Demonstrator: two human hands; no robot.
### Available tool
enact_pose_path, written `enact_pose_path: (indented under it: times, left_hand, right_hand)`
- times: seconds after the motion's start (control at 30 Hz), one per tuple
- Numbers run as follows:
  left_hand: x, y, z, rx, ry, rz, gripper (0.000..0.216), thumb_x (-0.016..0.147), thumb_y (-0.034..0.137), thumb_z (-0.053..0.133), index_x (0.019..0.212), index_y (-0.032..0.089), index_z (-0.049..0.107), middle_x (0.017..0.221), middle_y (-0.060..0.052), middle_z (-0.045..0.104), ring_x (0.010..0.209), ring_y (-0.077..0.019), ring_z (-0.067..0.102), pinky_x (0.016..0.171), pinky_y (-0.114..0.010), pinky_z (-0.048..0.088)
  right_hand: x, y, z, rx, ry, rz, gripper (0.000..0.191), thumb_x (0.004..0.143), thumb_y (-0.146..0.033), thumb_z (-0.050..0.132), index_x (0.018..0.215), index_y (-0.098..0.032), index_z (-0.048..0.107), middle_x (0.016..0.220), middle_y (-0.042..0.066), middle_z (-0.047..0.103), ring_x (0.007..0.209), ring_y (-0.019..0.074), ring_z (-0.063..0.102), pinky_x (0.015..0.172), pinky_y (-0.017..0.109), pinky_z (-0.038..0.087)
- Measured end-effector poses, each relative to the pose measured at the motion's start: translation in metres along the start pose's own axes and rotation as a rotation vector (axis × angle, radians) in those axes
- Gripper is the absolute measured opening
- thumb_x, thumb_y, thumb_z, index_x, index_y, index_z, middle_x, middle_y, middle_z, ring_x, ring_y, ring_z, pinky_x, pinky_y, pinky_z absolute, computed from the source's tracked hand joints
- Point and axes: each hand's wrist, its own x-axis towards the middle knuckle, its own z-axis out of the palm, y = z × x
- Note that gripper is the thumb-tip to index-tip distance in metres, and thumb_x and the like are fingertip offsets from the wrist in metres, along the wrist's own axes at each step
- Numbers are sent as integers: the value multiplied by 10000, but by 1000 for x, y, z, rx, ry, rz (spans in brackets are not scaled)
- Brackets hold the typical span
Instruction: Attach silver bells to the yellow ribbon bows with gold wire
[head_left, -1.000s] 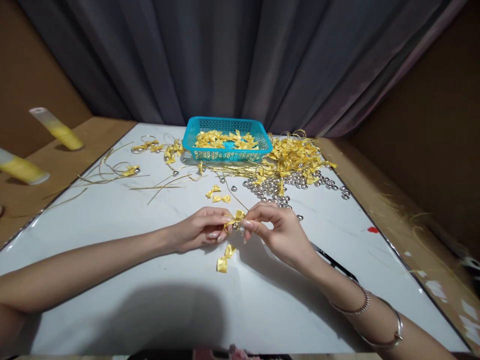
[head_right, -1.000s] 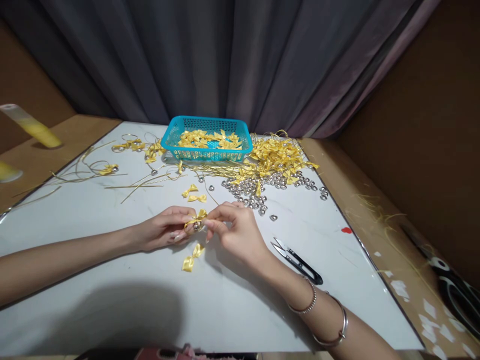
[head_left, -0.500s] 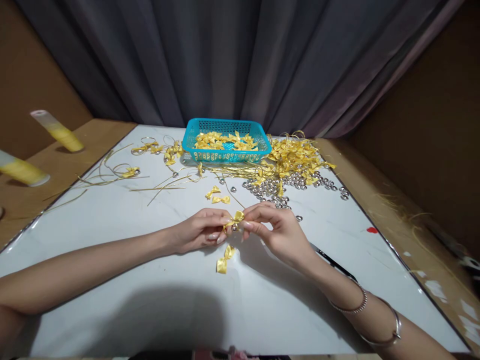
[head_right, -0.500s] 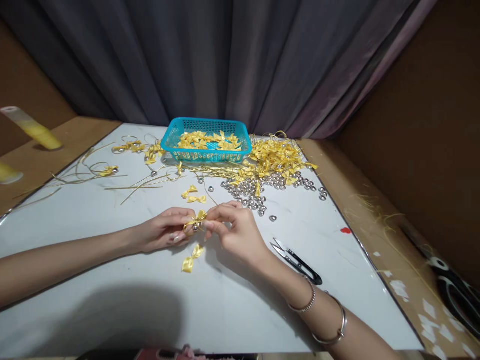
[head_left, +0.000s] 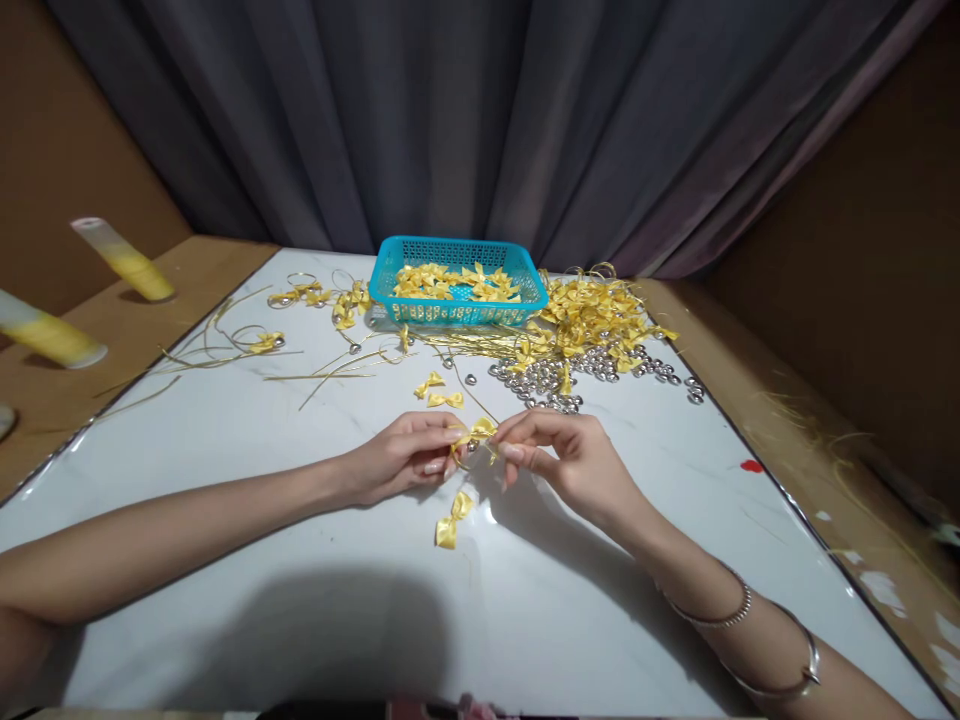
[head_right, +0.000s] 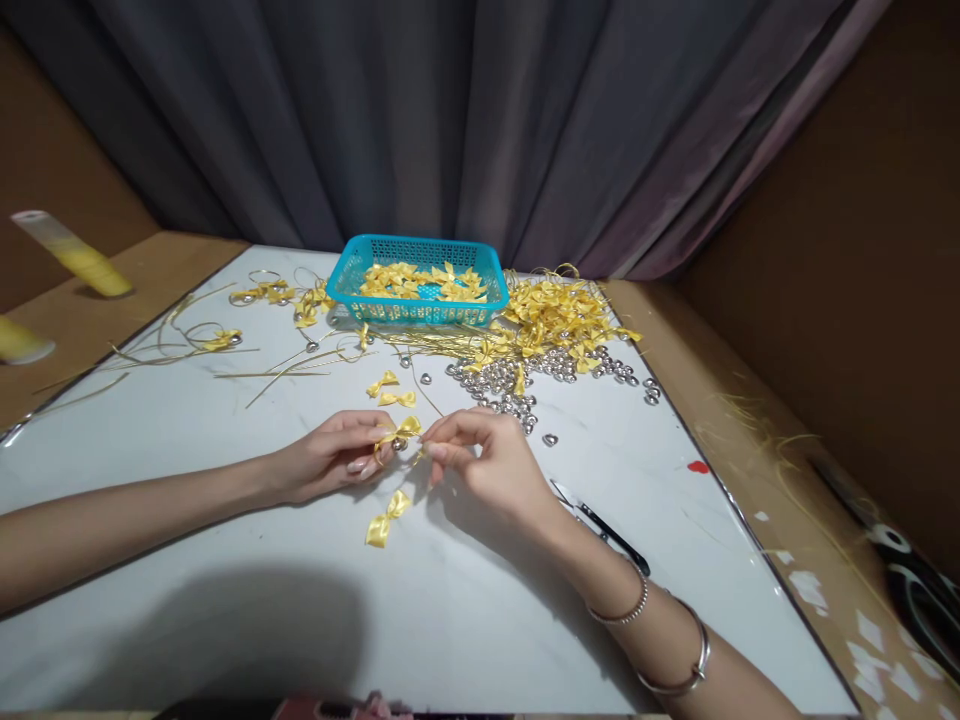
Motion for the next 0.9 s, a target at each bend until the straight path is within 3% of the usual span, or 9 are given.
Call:
enact_pose_path:
  times: [0.2,0.3,0.43,0.5,0.67,0.73,0.8,0.9]
  left_hand:
    - [2,0,0,-29,8,12,215,746,268,687,667,95,589,563,9,524,431,-23,328,419,-143,235]
    - [2,1,2,-14,13,29,230,754,284,686,663,100,583,581,5,537,437,-25,328,425,-145,247]
    - [1,0,3,59,58,65,241,753,318,691,677,117,581,564,20,522,464,-38,359,451,-148,269]
    - [1,-1,2,116,90,83,244,762,345,680,699,129,584,552,34,499,480,-46,371,466,-154,282]
    - [2,-6,-1,330,202,202,252,830,376,594,732,144,590,586,33,501,490,-55,355,445,-174,234]
    - [2,-6,0,388,231,230,255,840,380,578,740,146,586,588,37,490,498,-57,361,448,-177,234]
    - [1,-6,1,422,244,247,254,840,382,576,741,148,580,596,38,491,514,-59,377,462,-176,252]
    - [-1,-6,3,455,232,269,253,838,383,576,739,150,578,625,31,522,543,-66,408,488,-179,290]
  right_hand:
    - [-1,1,0,152,-23,92,151,757,-214,613,609,-190,638,567,29,658,710,183,636,686,331,473]
    - [-3,1,5,242,-39,159,135,772,-259,617,676,-171,654,604,39,677,625,163,625,648,319,475]
    - [-7,-4,16,360,-38,180,130,784,-276,614,731,-167,659,653,38,692,659,161,647,681,315,490]
    - [-9,-5,21,311,9,145,122,793,-269,602,740,-175,657,663,31,696,669,163,652,687,318,489]
    - [-13,-3,26,-96,327,-87,101,801,-224,585,726,-196,646,702,23,706,717,174,622,754,364,428]
    - [-13,-1,26,-177,384,-158,98,800,-218,584,727,-198,646,707,20,705,728,175,610,770,372,407]
    - [-13,-1,25,-173,336,-133,111,802,-229,578,733,-197,659,731,29,708,732,175,612,766,370,406]
    - [-11,-3,24,-29,153,24,149,811,-254,561,742,-188,675,731,41,714,695,171,630,721,347,435]
